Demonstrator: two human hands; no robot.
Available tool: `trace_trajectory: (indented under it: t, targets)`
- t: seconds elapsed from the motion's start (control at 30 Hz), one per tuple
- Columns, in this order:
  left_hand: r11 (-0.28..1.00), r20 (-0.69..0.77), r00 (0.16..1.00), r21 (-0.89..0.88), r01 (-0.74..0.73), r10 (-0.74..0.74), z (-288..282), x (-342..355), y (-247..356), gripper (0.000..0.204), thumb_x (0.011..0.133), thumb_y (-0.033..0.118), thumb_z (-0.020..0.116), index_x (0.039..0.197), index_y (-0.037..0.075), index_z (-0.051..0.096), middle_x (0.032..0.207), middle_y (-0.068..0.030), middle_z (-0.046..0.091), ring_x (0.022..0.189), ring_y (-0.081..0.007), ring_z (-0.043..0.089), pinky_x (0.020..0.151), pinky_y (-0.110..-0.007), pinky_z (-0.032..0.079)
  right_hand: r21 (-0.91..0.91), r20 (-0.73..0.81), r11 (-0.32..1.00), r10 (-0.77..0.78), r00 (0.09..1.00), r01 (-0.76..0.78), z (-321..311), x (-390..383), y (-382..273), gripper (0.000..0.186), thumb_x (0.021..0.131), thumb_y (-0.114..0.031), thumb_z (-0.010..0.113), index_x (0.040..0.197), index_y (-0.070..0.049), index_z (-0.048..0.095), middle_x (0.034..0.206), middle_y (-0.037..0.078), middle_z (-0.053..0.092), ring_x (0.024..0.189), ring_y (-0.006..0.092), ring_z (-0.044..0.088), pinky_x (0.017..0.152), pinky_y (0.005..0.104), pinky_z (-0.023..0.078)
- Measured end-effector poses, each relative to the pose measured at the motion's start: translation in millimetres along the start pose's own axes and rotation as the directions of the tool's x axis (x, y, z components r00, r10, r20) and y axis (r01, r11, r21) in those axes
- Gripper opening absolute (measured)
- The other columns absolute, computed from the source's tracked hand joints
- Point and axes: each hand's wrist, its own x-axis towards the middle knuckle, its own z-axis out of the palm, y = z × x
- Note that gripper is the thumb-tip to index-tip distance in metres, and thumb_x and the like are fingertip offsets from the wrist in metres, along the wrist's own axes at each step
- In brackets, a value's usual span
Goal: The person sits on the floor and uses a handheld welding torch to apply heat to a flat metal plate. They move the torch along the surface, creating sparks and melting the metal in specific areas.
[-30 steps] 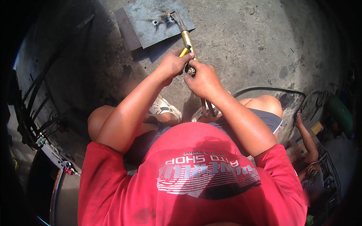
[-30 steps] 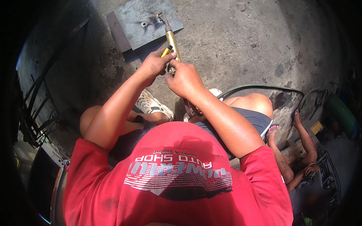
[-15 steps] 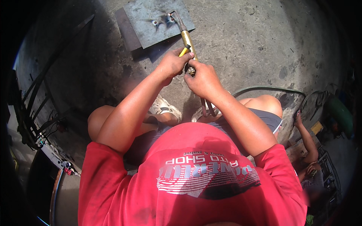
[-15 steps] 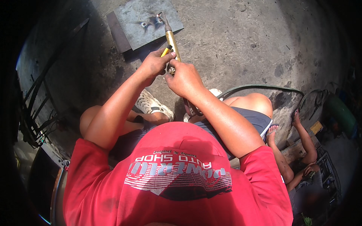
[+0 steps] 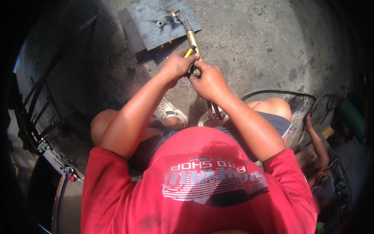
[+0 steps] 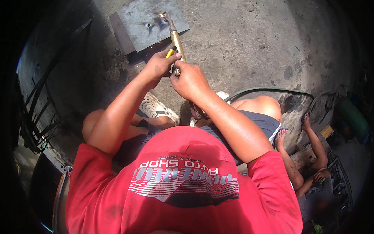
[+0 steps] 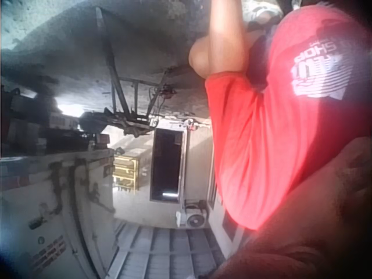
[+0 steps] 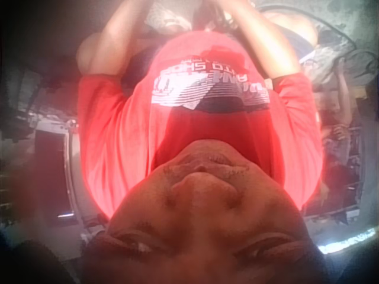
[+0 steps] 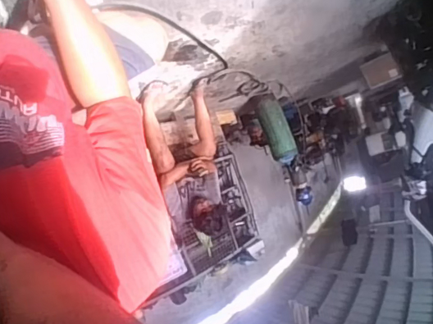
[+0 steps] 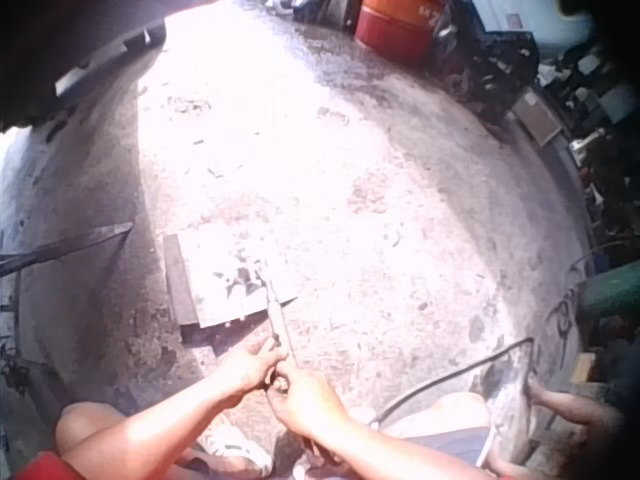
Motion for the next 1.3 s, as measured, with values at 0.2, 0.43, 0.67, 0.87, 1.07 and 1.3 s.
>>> trace_trajectory:
  t: [0.2, 0.43, 0.67, 0.87, 1.07, 1.3]
  targets:
    - [1.000, 0.010, 1.000, -0.017, -0.006, 0.006, 2, 0, 1, 0.039, 0.104, 0.028, 0.070, 0.132, 0.001, 0.068, 0.095, -0.0028, 0.071, 0.080, -0.0092, 0.060, 0.065, -0.029, 0.047, 0.006, -0.008, 1.000, 0.004, 1.000, -0.004, 0, 0, 0, 0.038, 0.087, -0.020, 0.074, 0.121, -0.003, 0.072, 0.099, 0.027, 0.075, 0.097, 0.0445, 0.073, 0.089, 0.0513, 0.059]
    - [1.000, 0.024, 1.000, -0.010, 0.000, 0.000, 3, 4, -2, 0.037, 0.105, 0.032, 0.069, 0.130, 0.005, 0.069, 0.095, -0.0006, 0.066, 0.080, -0.0094, 0.058, 0.067, -0.029, 0.049, -0.004, -0.042, 1.000, -0.025, 0.999, 0.025, 3, 1, 7, 0.039, 0.087, -0.020, 0.074, 0.122, -0.002, 0.072, 0.097, 0.028, 0.074, 0.092, 0.0445, 0.073, 0.082, 0.0499, 0.058]
    - [0.999, 0.054, 0.998, 0.033, 0.016, -0.018, 3, 3, 2, 0.037, 0.106, 0.032, 0.068, 0.131, 0.005, 0.069, 0.095, -0.0006, 0.066, 0.081, -0.0097, 0.058, 0.069, -0.030, 0.049, -0.009, -0.072, 1.000, -0.030, 0.997, 0.029, 5, 1, 10, 0.037, 0.087, -0.021, 0.074, 0.119, -0.003, 0.072, 0.094, 0.027, 0.074, 0.087, 0.0440, 0.074, 0.078, 0.0493, 0.058]
    - [0.999, 0.037, 0.999, 0.027, 0.020, -0.021, 4, 3, 2, 0.039, 0.106, 0.032, 0.068, 0.133, 0.005, 0.068, 0.097, -0.0012, 0.067, 0.083, -0.0099, 0.059, 0.071, -0.030, 0.051, -0.008, -0.011, 1.000, 0.007, 1.000, -0.007, -2, 0, 2, 0.038, 0.087, -0.020, 0.073, 0.119, -0.001, 0.071, 0.099, 0.028, 0.074, 0.098, 0.0450, 0.073, 0.088, 0.0519, 0.059]
    - [1.000, 0.023, 1.000, 0.016, -0.001, 0.001, 4, 6, -2, 0.039, 0.105, 0.031, 0.068, 0.133, 0.003, 0.067, 0.096, -0.0013, 0.068, 0.082, -0.0094, 0.059, 0.069, -0.029, 0.049, 0.003, -0.063, 0.999, -0.031, 0.997, 0.032, 3, 1, 9, 0.042, 0.086, -0.020, 0.074, 0.124, -0.003, 0.071, 0.095, 0.027, 0.074, 0.089, 0.0432, 0.074, 0.078, 0.0491, 0.058]
    - [1.000, 0.015, 1.000, -0.001, -0.013, 0.014, 4, 10, -6, 0.041, 0.104, 0.029, 0.069, 0.135, 0.003, 0.067, 0.085, 0.0001, 0.065, 0.069, -0.0072, 0.053, 0.057, -0.028, 0.040, -0.005, -0.041, 1.000, -0.017, 0.999, 0.017, 4, 2, 10, 0.041, 0.086, -0.020, 0.074, 0.123, -0.002, 0.071, 0.096, 0.027, 0.075, 0.092, 0.0436, 0.074, 0.082, 0.0498, 0.059]
